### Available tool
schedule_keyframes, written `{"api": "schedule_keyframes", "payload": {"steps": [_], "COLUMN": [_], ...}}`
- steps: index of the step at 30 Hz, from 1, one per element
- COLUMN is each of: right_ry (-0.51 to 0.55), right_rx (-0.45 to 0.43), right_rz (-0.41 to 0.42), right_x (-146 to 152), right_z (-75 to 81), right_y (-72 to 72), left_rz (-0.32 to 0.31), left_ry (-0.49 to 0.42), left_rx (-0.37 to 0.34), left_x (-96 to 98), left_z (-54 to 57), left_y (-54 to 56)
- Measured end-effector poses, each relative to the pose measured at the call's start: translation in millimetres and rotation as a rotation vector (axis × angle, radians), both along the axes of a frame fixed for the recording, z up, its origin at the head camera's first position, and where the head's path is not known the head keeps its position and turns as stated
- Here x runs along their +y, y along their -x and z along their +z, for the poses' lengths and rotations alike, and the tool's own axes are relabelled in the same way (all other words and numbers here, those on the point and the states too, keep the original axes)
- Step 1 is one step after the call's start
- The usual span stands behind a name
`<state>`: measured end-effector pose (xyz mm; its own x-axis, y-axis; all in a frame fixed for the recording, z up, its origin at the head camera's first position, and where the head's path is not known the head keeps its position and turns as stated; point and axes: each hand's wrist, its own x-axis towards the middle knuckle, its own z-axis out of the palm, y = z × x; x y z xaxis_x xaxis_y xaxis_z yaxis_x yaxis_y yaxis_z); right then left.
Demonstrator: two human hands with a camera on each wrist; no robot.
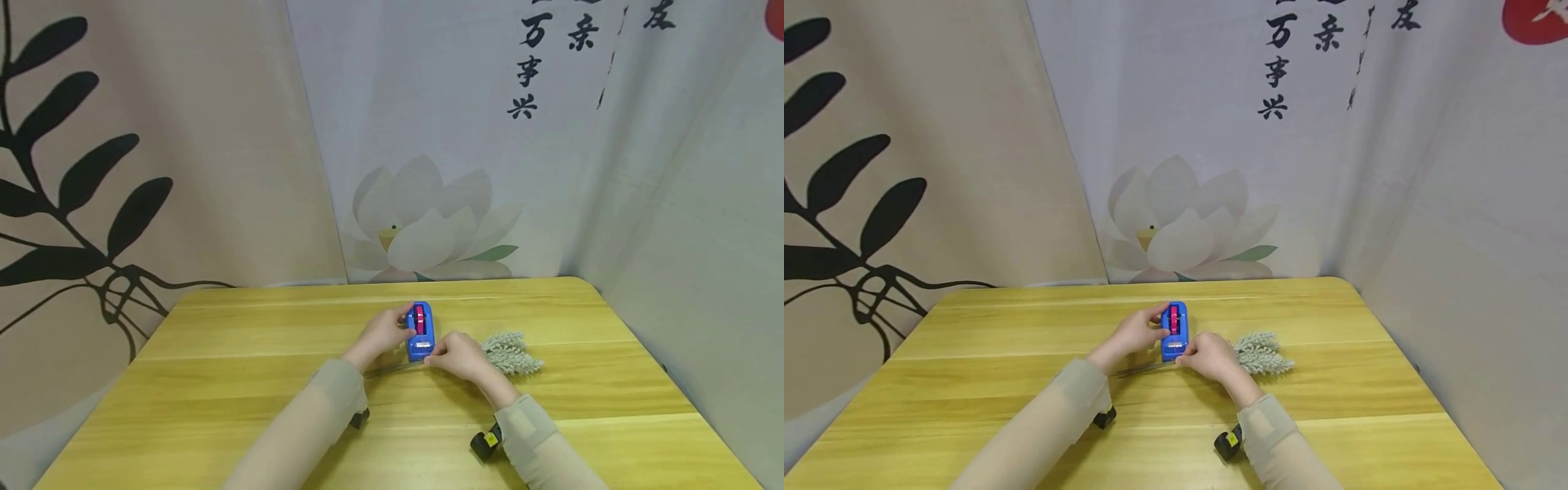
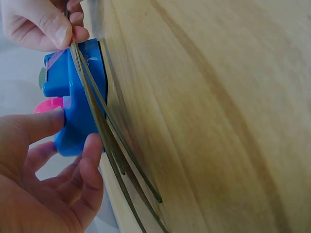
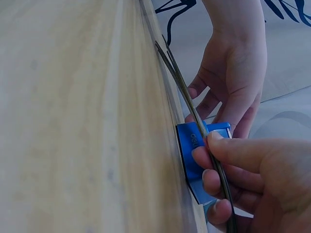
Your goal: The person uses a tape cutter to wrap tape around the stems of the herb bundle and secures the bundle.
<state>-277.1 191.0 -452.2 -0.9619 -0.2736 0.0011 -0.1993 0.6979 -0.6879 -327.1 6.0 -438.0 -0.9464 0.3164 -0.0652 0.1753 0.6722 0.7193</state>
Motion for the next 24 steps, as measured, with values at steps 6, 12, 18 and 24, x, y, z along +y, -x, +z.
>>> {"api": "schedule_keyframes", "payload": {"steps": [6,12,18,24], "right_ry": [-0.003,0.002,0.008,0.015], "right_rx": [0.005,0.005,-0.001,-0.002], "right_rz": [0.021,0.020,0.016,0.009], "right_x": [2.3,1.9,1.0,0.5], "right_z": [1.3,3.2,1.7,-1.2], "right_y": [0.2,-0.6,-1.1,0.5], "left_rz": [0.004,-0.003,-0.006,-0.004], "left_ry": [-0.009,-0.002,-0.015,-0.005], "left_rx": [-0.022,-0.014,-0.024,-0.012], "left_x": [1.2,1.4,0.4,0.4], "left_z": [0.7,2.1,2.4,-0.6], "left_y": [0.3,0.8,0.3,0.7]}}
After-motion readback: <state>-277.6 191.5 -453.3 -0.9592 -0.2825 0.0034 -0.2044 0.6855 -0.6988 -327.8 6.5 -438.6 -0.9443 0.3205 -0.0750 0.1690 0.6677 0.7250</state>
